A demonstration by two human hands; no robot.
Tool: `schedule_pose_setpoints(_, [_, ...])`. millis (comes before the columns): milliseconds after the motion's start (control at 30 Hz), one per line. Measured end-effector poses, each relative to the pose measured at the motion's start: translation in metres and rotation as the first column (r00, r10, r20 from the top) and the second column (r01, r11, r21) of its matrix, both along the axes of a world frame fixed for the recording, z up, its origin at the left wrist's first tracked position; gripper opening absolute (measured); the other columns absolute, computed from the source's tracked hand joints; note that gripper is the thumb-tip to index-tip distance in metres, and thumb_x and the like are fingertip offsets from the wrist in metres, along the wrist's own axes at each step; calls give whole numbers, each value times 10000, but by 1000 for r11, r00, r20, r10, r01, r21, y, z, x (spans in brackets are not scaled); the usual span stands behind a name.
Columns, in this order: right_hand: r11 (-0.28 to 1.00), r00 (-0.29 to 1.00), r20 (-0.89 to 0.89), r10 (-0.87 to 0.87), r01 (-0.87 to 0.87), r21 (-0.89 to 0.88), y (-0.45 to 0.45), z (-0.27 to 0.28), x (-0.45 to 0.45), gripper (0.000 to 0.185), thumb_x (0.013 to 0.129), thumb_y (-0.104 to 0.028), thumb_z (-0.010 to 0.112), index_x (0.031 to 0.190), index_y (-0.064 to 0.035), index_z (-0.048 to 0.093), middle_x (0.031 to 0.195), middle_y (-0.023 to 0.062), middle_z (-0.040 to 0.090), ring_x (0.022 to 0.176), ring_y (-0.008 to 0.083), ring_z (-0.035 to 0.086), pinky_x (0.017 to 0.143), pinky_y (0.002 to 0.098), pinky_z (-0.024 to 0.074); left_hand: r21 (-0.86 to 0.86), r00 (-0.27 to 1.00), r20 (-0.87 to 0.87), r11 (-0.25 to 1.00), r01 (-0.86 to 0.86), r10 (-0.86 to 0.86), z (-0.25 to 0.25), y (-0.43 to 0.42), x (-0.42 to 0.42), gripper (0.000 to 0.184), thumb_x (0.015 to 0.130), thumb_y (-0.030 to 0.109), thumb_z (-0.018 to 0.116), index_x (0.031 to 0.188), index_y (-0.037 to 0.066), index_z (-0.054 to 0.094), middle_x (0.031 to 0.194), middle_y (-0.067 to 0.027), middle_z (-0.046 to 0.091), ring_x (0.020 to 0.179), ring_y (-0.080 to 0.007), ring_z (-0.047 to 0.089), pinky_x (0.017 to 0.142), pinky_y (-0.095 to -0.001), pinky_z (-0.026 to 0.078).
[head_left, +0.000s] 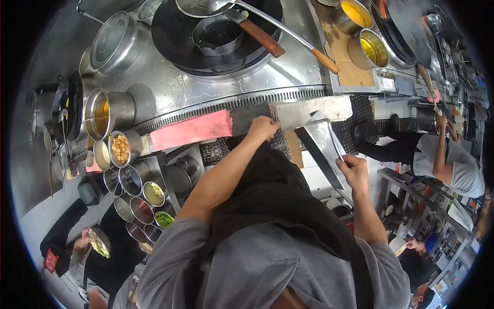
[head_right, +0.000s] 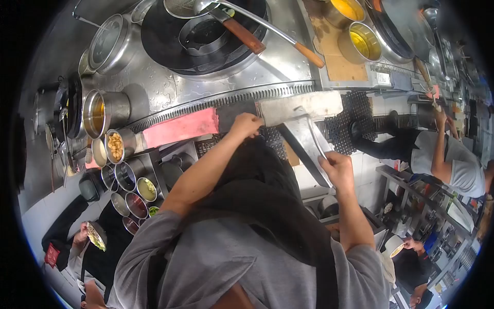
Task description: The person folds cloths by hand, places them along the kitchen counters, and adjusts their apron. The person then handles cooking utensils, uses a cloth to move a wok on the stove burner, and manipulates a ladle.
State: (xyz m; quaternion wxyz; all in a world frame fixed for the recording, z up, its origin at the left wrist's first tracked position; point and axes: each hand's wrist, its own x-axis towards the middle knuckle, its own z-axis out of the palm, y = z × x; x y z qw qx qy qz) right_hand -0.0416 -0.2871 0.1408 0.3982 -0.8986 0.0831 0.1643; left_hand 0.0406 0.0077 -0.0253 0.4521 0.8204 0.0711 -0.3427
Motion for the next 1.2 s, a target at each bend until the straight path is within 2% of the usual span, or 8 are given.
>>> schedule_pose_setpoints(67, [997,997,-12,-83,83,7,-9,-5,-16,176,808,-126,718,795,47,683,542,7,517,520,61,423,479,272,328,-16,971,-130,979,-204,201,-15,-20,-5,463,852,382,583,774,-60,697,612,-128,683,533,-247,680,627,-348,575])
schedule_pose_setpoints(233, [945,947,-76,-314,319,71,-23,-26,-44,197,838,-132,712,776,48,664,550,-34,492,529,42,384,473,258,291,71,946,-91,949,-306,312,-22,-46,-3,433,820,349,630,760,-79,656,602,-149,668,543,-252,688,603,-347,581])
schedule_pose_setpoints(500, [980,975,-112,-191,195,27,-24,-40,-62,236,810,-185,730,837,46,694,528,28,517,512,82,422,479,292,346,-5,903,-68,905,-426,425,-22,-44,-3,292,760,209,736,847,-58,655,724,-140,682,548,-188,664,442,-316,515])
schedule_pose_setpoints(567, [983,977,-106,-184,185,-6,-27,-42,-61,249,804,-198,732,852,44,699,529,55,531,503,105,437,488,308,369,12,915,55,916,-400,399,-31,-43,-4,278,733,211,751,811,-34,646,683,-113,664,472,-174,597,424,-318,468])
schedule_pose_setpoints(733, [982,972,-137,-190,191,0,-32,-54,-64,245,803,-206,730,873,27,706,533,74,529,499,120,444,499,318,382,56,853,402,921,-386,333,-26,-53,-10,280,712,219,759,717,-3,590,686,-108,638,634,-190,633,559,-305,502])
schedule_pose_setpoints(800, [983,975,-131,-180,183,8,-32,-52,-62,248,803,-209,729,879,26,707,539,77,536,504,119,451,502,317,385,-33,848,223,873,-487,481,-28,-58,-10,325,684,218,735,850,-3,564,812,-159,665,824,-298,665,749,-368,516])
schedule_pose_setpoints(967, [983,973,-143,-182,179,-32,-37,-50,-63,251,800,-213,729,895,19,710,565,98,572,510,139,493,517,321,410,-335,657,-170,584,-740,734,-6,-68,-1,700,748,93,707,1342,31,341,1244,-144,550,962,-231,618,656,-348,500])
schedule_pose_setpoints(1200, [981,974,-121,-192,187,-53,-38,-46,-66,246,799,-218,722,909,2,717,612,158,624,519,209,569,551,348,451,-396,736,-207,633,-665,644,19,-79,24,896,749,-29,666,1499,83,188,1340,-177,480,995,-297,627,646,-363,574])
